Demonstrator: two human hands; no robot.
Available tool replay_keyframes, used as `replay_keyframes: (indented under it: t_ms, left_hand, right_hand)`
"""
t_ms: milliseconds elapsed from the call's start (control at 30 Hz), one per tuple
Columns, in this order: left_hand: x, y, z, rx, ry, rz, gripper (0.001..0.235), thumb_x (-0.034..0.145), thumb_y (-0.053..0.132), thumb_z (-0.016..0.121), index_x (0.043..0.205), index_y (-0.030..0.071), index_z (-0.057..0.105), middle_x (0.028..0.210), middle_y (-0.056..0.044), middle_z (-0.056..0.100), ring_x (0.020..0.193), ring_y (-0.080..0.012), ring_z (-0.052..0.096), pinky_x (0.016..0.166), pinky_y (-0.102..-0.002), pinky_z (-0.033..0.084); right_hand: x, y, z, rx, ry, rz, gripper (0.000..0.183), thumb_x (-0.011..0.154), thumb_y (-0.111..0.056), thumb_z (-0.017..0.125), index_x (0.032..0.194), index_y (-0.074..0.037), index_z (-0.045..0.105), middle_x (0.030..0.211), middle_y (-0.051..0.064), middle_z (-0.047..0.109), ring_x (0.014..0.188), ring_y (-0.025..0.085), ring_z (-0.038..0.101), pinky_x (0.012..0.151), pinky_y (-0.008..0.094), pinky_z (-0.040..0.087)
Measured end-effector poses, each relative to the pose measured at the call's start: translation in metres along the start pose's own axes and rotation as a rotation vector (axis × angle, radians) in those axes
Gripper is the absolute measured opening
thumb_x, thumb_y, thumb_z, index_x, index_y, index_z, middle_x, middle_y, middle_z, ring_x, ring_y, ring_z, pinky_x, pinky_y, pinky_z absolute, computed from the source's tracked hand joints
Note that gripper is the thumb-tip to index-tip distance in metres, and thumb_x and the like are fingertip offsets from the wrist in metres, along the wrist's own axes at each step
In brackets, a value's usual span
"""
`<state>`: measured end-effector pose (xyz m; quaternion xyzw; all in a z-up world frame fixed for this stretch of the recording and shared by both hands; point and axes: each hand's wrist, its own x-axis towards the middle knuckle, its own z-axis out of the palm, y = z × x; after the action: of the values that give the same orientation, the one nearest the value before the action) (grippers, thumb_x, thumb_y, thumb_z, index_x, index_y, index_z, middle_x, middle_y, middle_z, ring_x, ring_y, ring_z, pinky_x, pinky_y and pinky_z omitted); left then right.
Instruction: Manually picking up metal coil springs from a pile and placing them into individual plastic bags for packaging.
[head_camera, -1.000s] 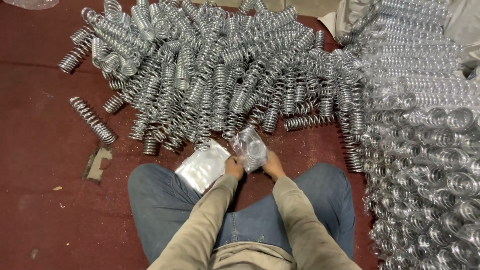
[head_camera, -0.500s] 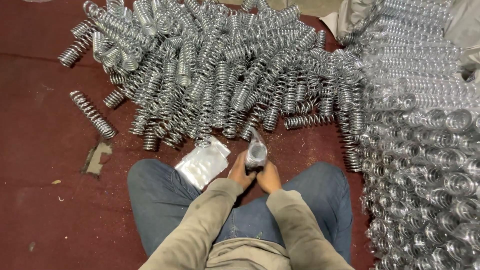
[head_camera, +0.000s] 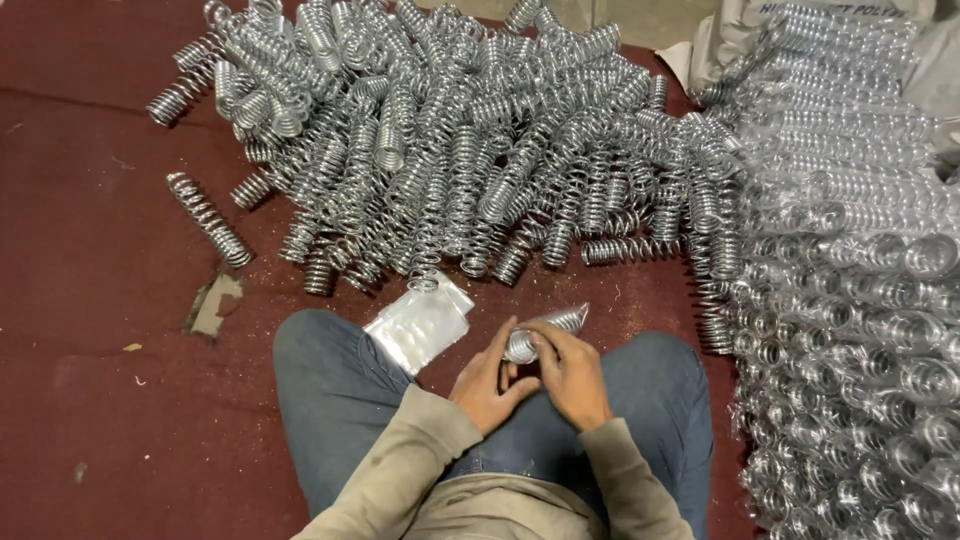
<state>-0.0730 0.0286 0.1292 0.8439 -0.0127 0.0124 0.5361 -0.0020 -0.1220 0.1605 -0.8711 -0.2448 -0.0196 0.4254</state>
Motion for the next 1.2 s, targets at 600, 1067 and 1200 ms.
replay_keyframes:
  t_ms: [600, 1067, 1200]
  left_hand:
    - [0.083, -0.042, 0.05, -0.207, 0.198, 0.368, 0.028, 0.064, 0.011, 0.072, 0.09, 0.021, 0.073, 0.094, 0.005, 0.075, 0.083, -0.0245, 0.072, 0.077, -0.035, 0.054]
    - [0.072, -0.014, 0.049, -0.137, 0.308, 0.336, 0.015, 0.084, 0.027, 0.082, 0.087, 0.016, 0.071, 0.082, -0.006, 0.07, 0.077, -0.0392, 0.068, 0.069, -0.045, 0.055]
    - [0.071, -0.011, 0.047, -0.183, 0.315, 0.359, 0.016, 0.081, 0.022, 0.084, 0.084, 0.014, 0.07, 0.081, -0.007, 0.071, 0.076, -0.037, 0.069, 0.074, -0.041, 0.055]
  right_hand:
    - [0.004, -0.003, -0.036, -0.269, 0.162, -0.369, 0.008, 0.088, -0.022, 0.077, 0.095, -0.021, 0.079, 0.092, -0.004, 0.077, 0.097, 0.023, 0.066, 0.09, 0.038, 0.045]
    - [0.014, -0.011, -0.035, -0.12, 0.061, -0.034, 0.035, 0.071, -0.011, 0.083, 0.101, -0.014, 0.063, 0.106, 0.007, 0.064, 0.095, 0.035, 0.069, 0.08, 0.048, 0.055]
    - [0.013, -0.009, -0.035, -0.139, -0.017, 0.098, 0.036, 0.075, -0.02, 0.081, 0.108, -0.017, 0.067, 0.105, 0.004, 0.068, 0.101, 0.031, 0.07, 0.084, 0.047, 0.057]
